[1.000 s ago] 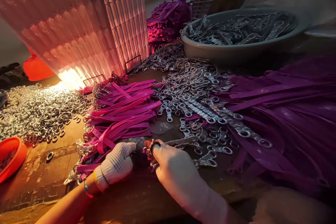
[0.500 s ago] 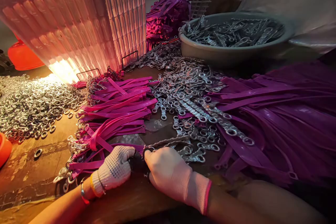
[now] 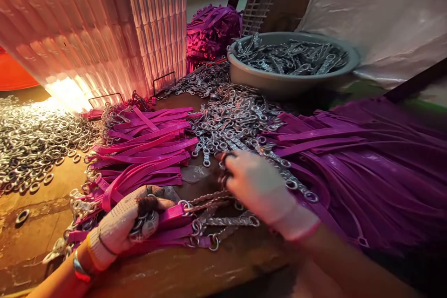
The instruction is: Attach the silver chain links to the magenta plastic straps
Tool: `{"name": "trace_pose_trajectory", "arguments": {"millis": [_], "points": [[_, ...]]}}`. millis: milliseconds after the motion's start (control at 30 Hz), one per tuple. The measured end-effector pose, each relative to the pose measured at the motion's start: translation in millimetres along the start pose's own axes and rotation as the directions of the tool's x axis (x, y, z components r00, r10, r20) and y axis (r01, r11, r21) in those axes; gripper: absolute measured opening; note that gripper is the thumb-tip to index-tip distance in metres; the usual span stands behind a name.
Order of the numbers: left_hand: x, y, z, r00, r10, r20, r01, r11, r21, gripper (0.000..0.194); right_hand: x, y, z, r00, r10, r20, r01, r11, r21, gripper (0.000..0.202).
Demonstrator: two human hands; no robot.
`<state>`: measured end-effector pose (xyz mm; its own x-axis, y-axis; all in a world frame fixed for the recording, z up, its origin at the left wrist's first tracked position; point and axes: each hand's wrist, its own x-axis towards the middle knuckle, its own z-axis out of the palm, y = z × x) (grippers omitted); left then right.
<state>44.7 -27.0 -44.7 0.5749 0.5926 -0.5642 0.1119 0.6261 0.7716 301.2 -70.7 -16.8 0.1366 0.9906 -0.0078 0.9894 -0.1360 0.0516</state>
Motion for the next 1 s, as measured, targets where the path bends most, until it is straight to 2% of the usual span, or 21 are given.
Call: {"name": "trace_pose_trajectory", "arguments": {"millis": [100, 167, 233, 300, 400, 500, 567, 633, 700, 800, 900, 1000], "points": [[4, 1, 4.3, 0.999, -0.054, -0.006, 0.053, 0.989, -0.140, 0.022, 34, 31, 10, 0.984, 0.161, -0.077, -0.172, 0.971, -0.165, 0.024], [6, 0, 7.1, 0.999, -0.051, 0.011, 0.052, 0.992, -0.116, 0.027, 50, 39, 18, 0.976, 0.208, -0.067, -0.217, 0.959, -0.181, 0.027], [6, -2, 8.5, 0.999, -0.046, 0.025, 0.047, 0.997, -0.063, 0.033, 59, 40, 26, 0.969, 0.242, -0.045, -0.246, 0.961, -0.125, 0.029], [6, -5, 8.1, 0.998, -0.038, 0.046, 0.042, 0.997, -0.072, 0.034, 61, 41, 29, 0.966, 0.259, -0.028, -0.260, 0.964, -0.050, 0.029], [5, -6, 4.8, 0.997, -0.028, 0.077, 0.042, 0.982, -0.184, 0.032, 57, 45, 29, 0.964, 0.265, -0.038, -0.263, 0.964, 0.036, 0.028], [4, -4, 1.9, 0.988, -0.110, 0.106, 0.138, 0.941, -0.310, 0.036, 50, 48, 23, 0.938, 0.326, -0.118, -0.314, 0.943, 0.105, 0.031], [3, -3, 2.0, 0.984, -0.155, 0.093, 0.177, 0.926, -0.334, 0.033, 41, 43, 20, 0.921, 0.344, -0.184, -0.318, 0.935, 0.160, 0.032], [2, -3, 4.0, 0.986, -0.157, 0.058, 0.168, 0.945, -0.280, 0.027, 28, 29, 19, 0.941, 0.251, -0.226, -0.193, 0.949, 0.250, 0.032], [-1, -2, 7.2, 0.994, -0.107, 0.034, 0.111, 0.979, -0.173, 0.023, 12, 8, 21, 0.969, 0.075, -0.237, 0.016, 0.933, 0.360, 0.033], [-10, -1, 12.0, 1.000, 0.010, 0.021, -0.011, 0.998, 0.055, 0.034, -11, -29, 23, 0.970, -0.146, -0.195, 0.228, 0.828, 0.512, 0.040], [-22, 2, 15.2, 0.994, 0.106, 0.002, -0.103, 0.957, 0.270, 0.042, -28, -59, 18, 0.942, -0.284, -0.176, 0.329, 0.690, 0.645, 0.045], [-30, 5, 17.5, 0.986, 0.166, 0.035, -0.167, 0.920, 0.355, 0.043, -37, -75, 10, 0.920, -0.342, -0.189, 0.371, 0.609, 0.702, 0.037]]}}
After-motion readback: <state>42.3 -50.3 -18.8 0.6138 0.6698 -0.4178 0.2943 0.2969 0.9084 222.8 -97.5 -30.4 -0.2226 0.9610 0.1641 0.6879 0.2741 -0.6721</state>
